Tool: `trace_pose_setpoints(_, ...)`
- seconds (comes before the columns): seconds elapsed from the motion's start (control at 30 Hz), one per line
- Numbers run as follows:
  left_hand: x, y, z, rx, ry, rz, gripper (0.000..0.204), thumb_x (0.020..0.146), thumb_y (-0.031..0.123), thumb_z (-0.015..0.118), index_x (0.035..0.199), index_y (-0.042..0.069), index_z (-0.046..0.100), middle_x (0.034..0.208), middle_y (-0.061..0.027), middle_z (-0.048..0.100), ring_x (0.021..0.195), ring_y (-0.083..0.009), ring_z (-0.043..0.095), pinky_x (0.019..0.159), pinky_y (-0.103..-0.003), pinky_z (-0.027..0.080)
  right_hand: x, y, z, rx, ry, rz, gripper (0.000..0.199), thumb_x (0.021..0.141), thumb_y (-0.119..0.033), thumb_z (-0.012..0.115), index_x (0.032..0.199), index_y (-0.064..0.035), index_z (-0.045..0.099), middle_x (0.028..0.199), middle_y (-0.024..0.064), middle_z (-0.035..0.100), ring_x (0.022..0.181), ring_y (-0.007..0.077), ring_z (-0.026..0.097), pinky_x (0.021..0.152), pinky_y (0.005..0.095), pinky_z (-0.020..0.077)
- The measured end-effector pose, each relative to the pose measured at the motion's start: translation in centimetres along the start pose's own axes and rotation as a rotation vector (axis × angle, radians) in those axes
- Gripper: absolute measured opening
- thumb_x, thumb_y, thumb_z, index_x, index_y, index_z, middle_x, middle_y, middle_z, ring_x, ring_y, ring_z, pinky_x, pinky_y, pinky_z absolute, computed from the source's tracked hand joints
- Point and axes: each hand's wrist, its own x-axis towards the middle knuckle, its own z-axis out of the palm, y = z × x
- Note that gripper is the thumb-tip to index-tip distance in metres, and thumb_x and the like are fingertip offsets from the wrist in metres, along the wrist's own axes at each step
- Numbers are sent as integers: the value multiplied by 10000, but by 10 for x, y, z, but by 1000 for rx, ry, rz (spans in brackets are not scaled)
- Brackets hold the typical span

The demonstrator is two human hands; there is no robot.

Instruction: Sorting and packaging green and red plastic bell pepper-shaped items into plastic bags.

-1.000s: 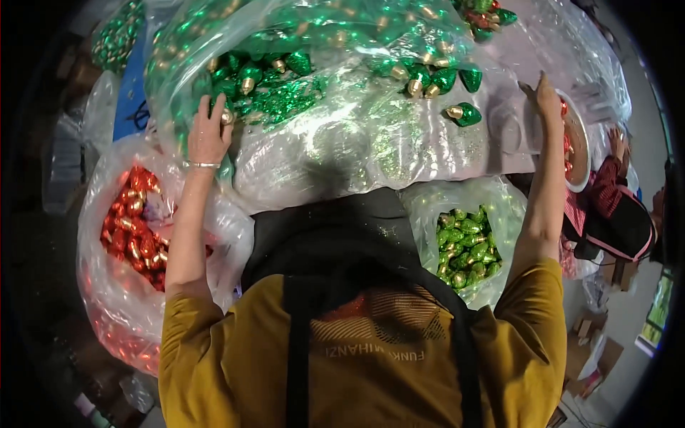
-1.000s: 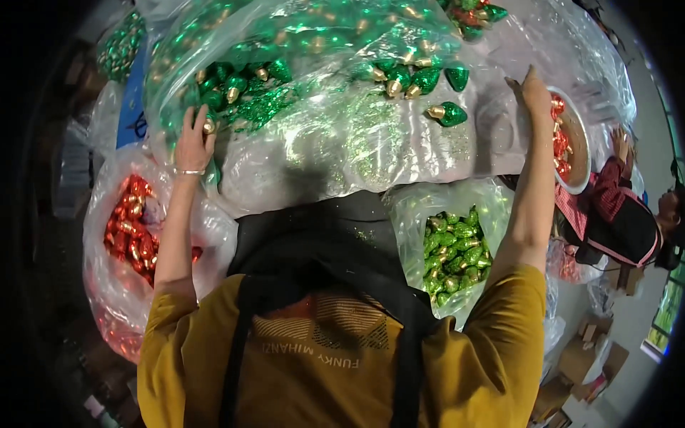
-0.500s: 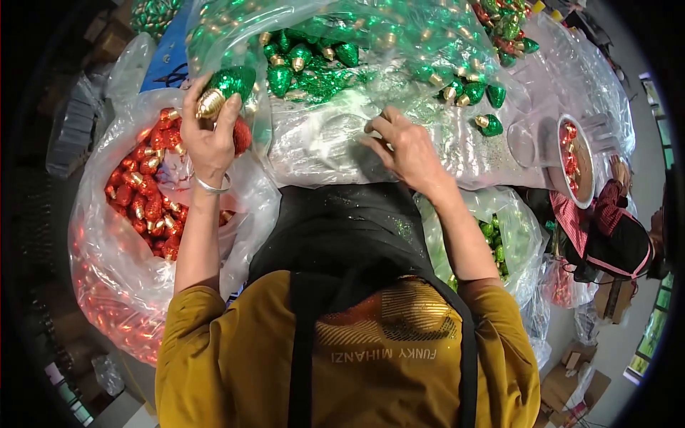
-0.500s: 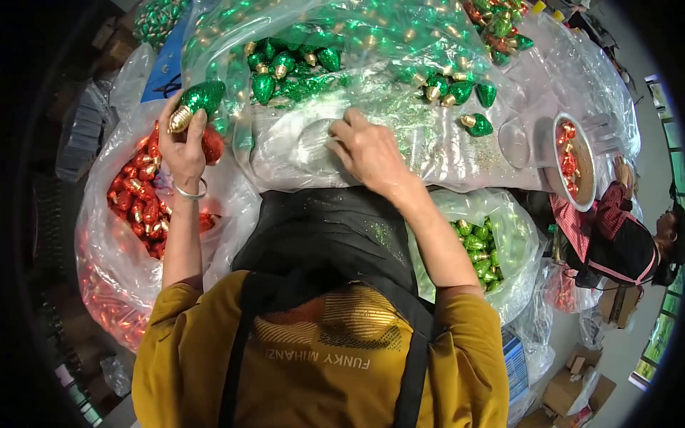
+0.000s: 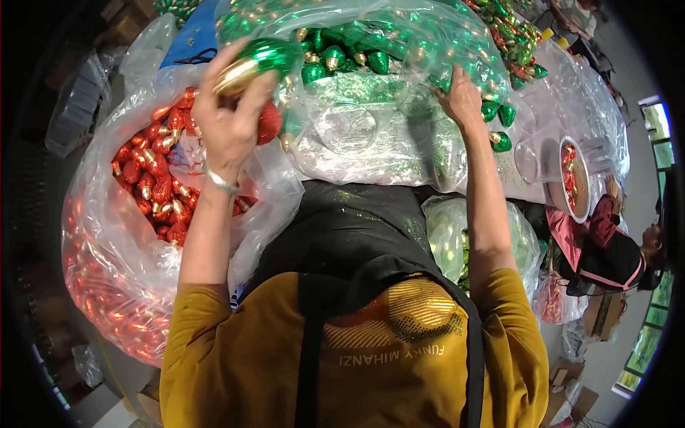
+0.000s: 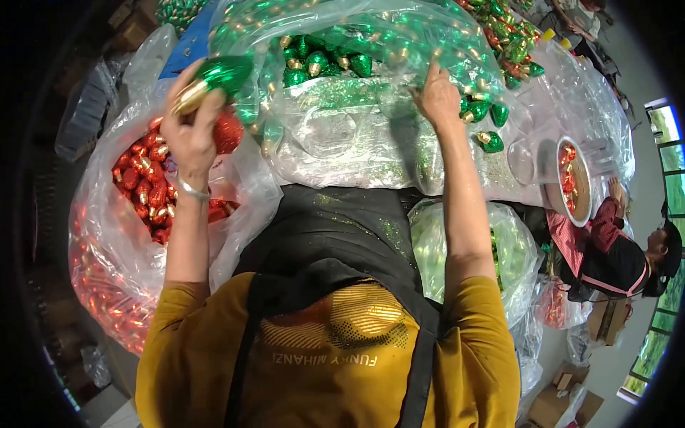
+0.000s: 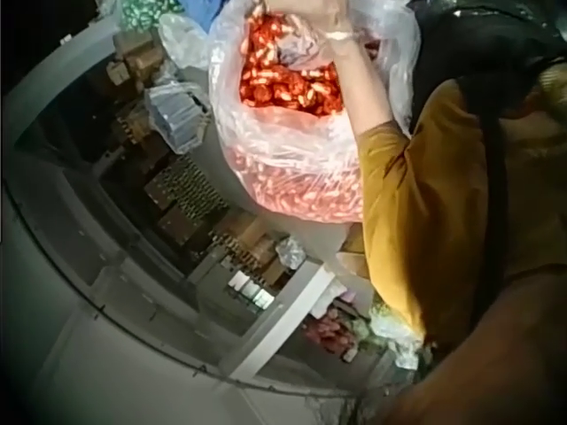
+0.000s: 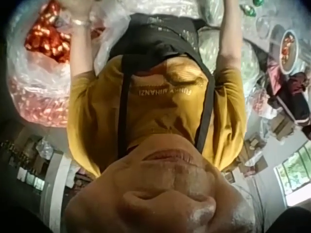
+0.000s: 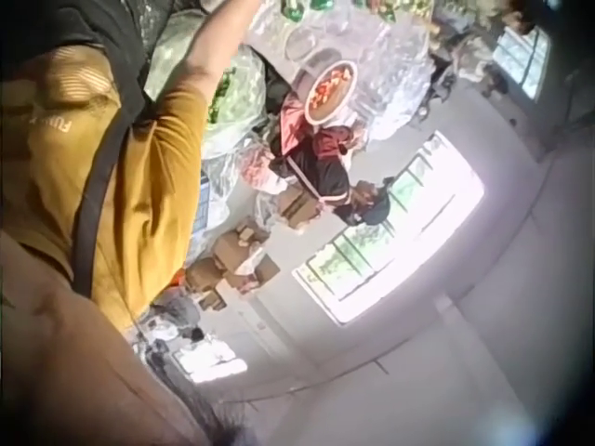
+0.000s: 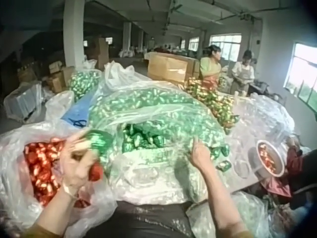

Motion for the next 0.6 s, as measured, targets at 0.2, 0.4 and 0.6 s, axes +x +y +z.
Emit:
trace_pose_setpoints(0.2, 60, -2, 24, 551, -1139, -35, 359, 773, 304, 690, 1015, 42, 649, 798, -82, 649, 706, -141, 584, 634, -291, 459, -12, 12, -28, -60, -353, -110, 278, 772, -223, 681, 965, -44, 592, 733, 190, 633, 752, 380, 615, 639, 424, 472)
trace_pose_setpoints(0.4, 99, -27, 95, 739, -1495, 68, 387, 763, 369, 633, 804, -15, 623, 606, -106, 563, 573, -185, 503, 564, -380, 395, -32, 19, -34, -2, -373, -39, 262, 793, -236, 657, 957, -43, 591, 831, 182, 634, 792, 379, 608, 676, 440, 474)
trace_pose_setpoints(0.6, 99, -33, 137, 814, -1684, -34, 391, 750, 365, 635, 795, -23, 616, 599, -94, 554, 570, -193, 498, 570, -378, 400, -58, 19, -48, 43, -247, -63, 396, 815, -296, 648, 1114, -52, 556, 976, 198, 607, 829, 389, 593, 683, 441, 469)
